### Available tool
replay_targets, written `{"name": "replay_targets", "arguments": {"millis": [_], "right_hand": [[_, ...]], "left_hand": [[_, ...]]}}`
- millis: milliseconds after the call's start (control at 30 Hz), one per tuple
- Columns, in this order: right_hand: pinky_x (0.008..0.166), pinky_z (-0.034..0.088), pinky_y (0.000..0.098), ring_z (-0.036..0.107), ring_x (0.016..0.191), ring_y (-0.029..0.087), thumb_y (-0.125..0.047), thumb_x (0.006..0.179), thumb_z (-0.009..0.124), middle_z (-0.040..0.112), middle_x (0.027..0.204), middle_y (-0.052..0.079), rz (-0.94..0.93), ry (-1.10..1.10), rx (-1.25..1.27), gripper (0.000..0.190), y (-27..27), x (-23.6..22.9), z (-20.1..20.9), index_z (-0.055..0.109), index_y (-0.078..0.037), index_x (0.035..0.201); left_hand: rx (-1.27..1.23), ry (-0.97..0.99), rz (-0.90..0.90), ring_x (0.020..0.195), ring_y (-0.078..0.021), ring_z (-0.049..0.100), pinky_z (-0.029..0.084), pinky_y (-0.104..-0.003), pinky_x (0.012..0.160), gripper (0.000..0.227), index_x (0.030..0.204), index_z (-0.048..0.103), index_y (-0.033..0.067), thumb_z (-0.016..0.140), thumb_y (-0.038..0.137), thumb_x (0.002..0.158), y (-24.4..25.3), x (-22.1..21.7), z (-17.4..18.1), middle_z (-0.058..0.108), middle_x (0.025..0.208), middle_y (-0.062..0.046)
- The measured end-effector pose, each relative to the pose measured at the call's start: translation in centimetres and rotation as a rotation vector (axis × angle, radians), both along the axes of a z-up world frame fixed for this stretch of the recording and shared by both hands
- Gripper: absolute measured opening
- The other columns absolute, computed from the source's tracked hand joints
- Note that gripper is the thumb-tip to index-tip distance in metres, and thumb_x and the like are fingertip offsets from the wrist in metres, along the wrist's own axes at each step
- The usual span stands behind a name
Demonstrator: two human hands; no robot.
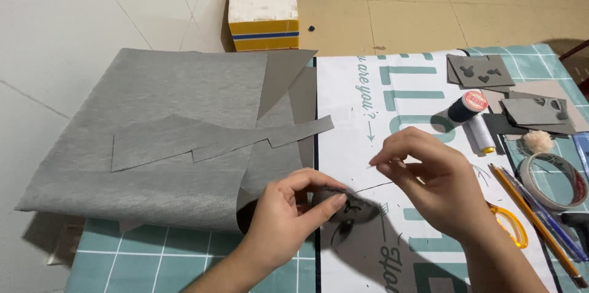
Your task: Hand-sewing the edges of a small rabbit-shaped felt object and trimming the thread with scissors.
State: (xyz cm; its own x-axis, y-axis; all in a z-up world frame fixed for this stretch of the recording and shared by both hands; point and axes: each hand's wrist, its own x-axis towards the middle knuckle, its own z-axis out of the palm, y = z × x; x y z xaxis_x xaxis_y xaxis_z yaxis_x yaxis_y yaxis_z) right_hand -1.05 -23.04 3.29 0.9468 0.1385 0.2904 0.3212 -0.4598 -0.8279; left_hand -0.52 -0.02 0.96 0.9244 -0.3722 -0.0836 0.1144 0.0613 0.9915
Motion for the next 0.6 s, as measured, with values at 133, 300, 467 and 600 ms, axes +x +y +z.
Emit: {"name": "replay_targets", "arguments": {"millis": [133, 300, 467, 600], "right_hand": [[0.063, 0.048, 0.0234, 0.065, 0.072, 0.012, 0.000, 0.084, 0.076, 0.068, 0.083, 0.000, 0.045, -0.228, -0.168, 0.014, 0.6, -0.4, 0.5, 0.078, -0.013, 0.090], [0.062, 0.049, 0.0231, 0.061, 0.067, 0.011, -0.003, 0.086, 0.074, 0.064, 0.080, -0.002, 0.033, -0.360, -0.282, 0.014, 1.5, -1.5, 1.3, 0.073, -0.016, 0.084], [0.065, 0.049, 0.0241, 0.058, 0.068, 0.013, 0.000, 0.088, 0.071, 0.054, 0.081, 0.001, 0.085, -0.403, -0.260, 0.015, 1.5, -1.8, 1.4, 0.073, -0.015, 0.087], [0.061, 0.047, 0.0269, 0.050, 0.064, 0.018, 0.002, 0.087, 0.068, 0.045, 0.076, 0.003, 0.131, -0.498, -0.197, 0.014, 1.6, -1.8, 1.0, 0.074, -0.010, 0.083]], "left_hand": [[0.036, -0.370, 0.075, 0.082, -0.0128, 0.069, 0.051, -0.022, 0.067, 0.005, 0.093, 0.078, 0.0096, 0.078, 0.011, 0.089, 0.2, -0.3, -0.1, 0.075, 0.092, -0.004], [0.070, -0.840, 0.150, 0.107, -0.0251, 0.077, 0.053, -0.054, 0.116, 0.012, 0.100, 0.072, 0.0069, 0.065, -0.002, 0.097, 0.5, -0.8, -0.1, 0.076, 0.105, -0.009], [0.063, -1.001, 0.196, 0.105, -0.0288, 0.077, 0.054, -0.054, 0.114, 0.014, 0.096, 0.071, 0.0015, 0.059, -0.004, 0.099, 0.5, -0.8, 0.1, 0.074, 0.102, -0.012], [0.009, -1.086, 0.224, 0.100, -0.0321, 0.079, 0.050, -0.051, 0.115, 0.012, 0.092, 0.071, -0.0001, 0.061, -0.003, 0.097, 0.3, -0.6, -0.3, 0.075, 0.096, -0.014]]}}
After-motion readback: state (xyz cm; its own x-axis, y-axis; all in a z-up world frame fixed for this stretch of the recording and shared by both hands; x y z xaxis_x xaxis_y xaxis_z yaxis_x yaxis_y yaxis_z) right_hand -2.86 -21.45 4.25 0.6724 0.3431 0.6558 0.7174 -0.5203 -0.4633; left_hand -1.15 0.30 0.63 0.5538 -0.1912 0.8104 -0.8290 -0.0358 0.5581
